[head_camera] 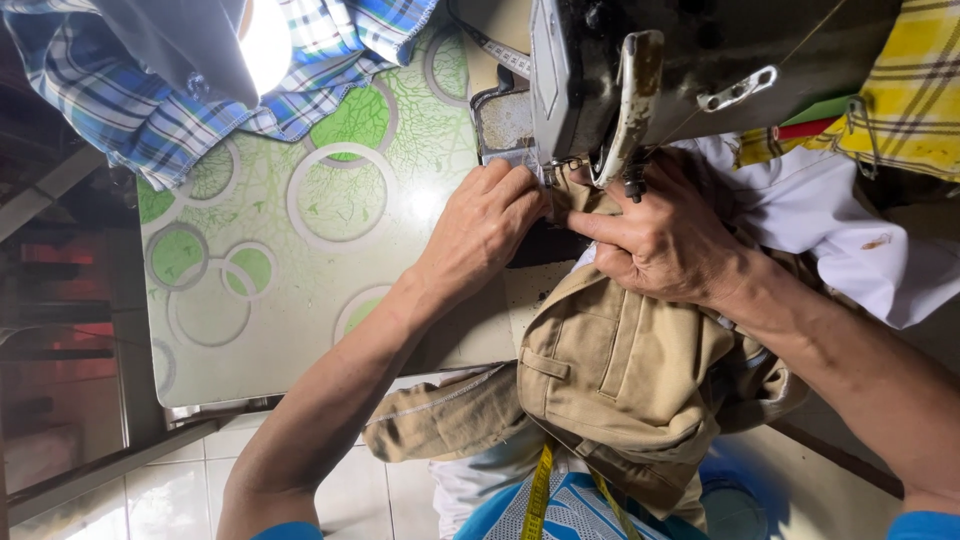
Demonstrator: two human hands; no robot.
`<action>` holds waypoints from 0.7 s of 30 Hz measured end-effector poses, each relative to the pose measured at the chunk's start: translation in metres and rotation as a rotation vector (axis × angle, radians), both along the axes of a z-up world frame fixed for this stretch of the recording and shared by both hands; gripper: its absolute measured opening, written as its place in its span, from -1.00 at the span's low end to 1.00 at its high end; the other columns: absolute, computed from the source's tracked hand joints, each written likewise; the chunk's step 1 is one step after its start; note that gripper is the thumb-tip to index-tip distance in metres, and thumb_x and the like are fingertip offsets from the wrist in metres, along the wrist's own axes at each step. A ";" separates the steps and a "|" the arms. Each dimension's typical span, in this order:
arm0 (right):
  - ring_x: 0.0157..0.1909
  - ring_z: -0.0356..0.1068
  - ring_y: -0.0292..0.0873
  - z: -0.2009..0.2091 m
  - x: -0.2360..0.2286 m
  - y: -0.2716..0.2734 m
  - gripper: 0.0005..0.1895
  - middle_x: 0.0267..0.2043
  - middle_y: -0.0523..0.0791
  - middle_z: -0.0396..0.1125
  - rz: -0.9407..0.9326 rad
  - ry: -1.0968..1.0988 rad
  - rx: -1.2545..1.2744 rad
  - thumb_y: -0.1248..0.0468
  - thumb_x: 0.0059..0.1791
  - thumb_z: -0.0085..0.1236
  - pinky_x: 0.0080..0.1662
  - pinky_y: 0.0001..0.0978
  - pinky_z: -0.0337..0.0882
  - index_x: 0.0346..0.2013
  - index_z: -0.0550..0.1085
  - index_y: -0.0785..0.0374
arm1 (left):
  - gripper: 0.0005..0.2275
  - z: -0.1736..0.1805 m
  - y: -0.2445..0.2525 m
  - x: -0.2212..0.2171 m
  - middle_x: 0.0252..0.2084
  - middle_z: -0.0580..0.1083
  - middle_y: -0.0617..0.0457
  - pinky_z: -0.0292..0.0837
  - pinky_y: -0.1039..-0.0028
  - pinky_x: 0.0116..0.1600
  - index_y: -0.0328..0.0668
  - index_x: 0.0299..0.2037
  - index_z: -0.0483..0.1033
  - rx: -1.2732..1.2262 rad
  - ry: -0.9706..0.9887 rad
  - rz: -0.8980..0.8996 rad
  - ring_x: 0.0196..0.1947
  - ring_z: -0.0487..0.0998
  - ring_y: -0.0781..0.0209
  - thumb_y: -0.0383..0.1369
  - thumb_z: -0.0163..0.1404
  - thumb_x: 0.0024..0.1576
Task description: Using thread snips to carefully remove stitches from the seams of a pair of tan trousers at a sewing workstation.
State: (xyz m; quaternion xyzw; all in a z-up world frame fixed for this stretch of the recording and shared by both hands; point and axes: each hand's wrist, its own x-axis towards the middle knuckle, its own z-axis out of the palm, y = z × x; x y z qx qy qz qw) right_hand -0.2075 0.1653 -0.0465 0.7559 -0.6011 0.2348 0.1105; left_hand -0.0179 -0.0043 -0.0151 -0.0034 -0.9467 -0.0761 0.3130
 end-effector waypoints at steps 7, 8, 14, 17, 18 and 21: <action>0.09 0.37 0.08 0.013 0.006 -0.001 -0.51 0.08 -0.05 0.37 0.006 -0.012 -0.007 0.27 -0.12 -0.08 0.13 -0.01 0.36 0.05 0.58 -0.07 | -0.91 0.005 0.000 0.011 -0.29 0.43 0.05 0.26 0.40 -0.20 -0.15 -0.34 0.60 -0.048 -0.026 -0.047 -0.25 0.38 0.15 -0.45 0.07 0.20; 0.09 0.37 0.08 0.025 0.008 -0.002 -0.51 0.08 -0.05 0.37 0.002 -0.012 -0.010 0.27 -0.12 -0.08 0.13 -0.01 0.36 0.05 0.58 -0.07 | -0.91 0.007 0.001 0.013 -0.29 0.43 0.05 0.26 0.40 -0.20 -0.15 -0.34 0.60 -0.051 -0.026 -0.051 -0.25 0.38 0.15 -0.45 0.07 0.20; 0.15 0.36 0.05 0.044 0.010 -0.004 -0.51 0.15 -0.06 0.35 -0.020 0.077 -0.005 0.19 -0.10 -0.09 0.12 -0.03 0.35 0.09 0.55 -0.13 | -0.86 0.019 0.009 0.021 -0.05 0.50 -0.08 0.22 0.33 -0.12 -0.22 -0.14 0.60 -0.004 -0.014 -0.089 -0.07 0.45 0.00 -0.54 0.03 0.15; 0.17 0.36 0.08 0.047 0.009 -0.004 -0.52 0.17 -0.04 0.34 -0.006 0.052 -0.002 0.20 -0.10 -0.09 0.10 -0.03 0.37 0.08 0.56 -0.09 | -0.78 0.015 0.010 0.024 0.00 0.55 -0.10 0.24 0.29 -0.06 -0.19 -0.04 0.60 0.010 -0.040 -0.084 0.00 0.49 -0.03 -0.55 0.02 0.13; 0.18 0.35 0.09 0.050 0.009 -0.003 -0.52 0.19 -0.03 0.34 -0.003 0.044 0.006 0.21 -0.11 -0.09 0.10 -0.02 0.37 0.07 0.56 -0.08 | -0.74 0.013 0.012 0.025 0.04 0.55 -0.07 0.20 0.24 -0.01 -0.14 0.01 0.59 -0.008 -0.065 -0.049 0.06 0.48 -0.01 -0.53 0.01 0.13; 0.18 0.35 0.10 0.057 0.010 -0.002 -0.54 0.22 -0.02 0.33 -0.008 0.016 0.007 0.21 -0.11 -0.09 0.09 0.00 0.37 0.03 0.57 -0.05 | -0.67 0.012 0.014 0.027 0.10 0.56 -0.02 0.14 0.17 0.08 -0.05 0.11 0.57 -0.034 -0.106 0.000 0.15 0.46 0.02 -0.51 -0.02 0.15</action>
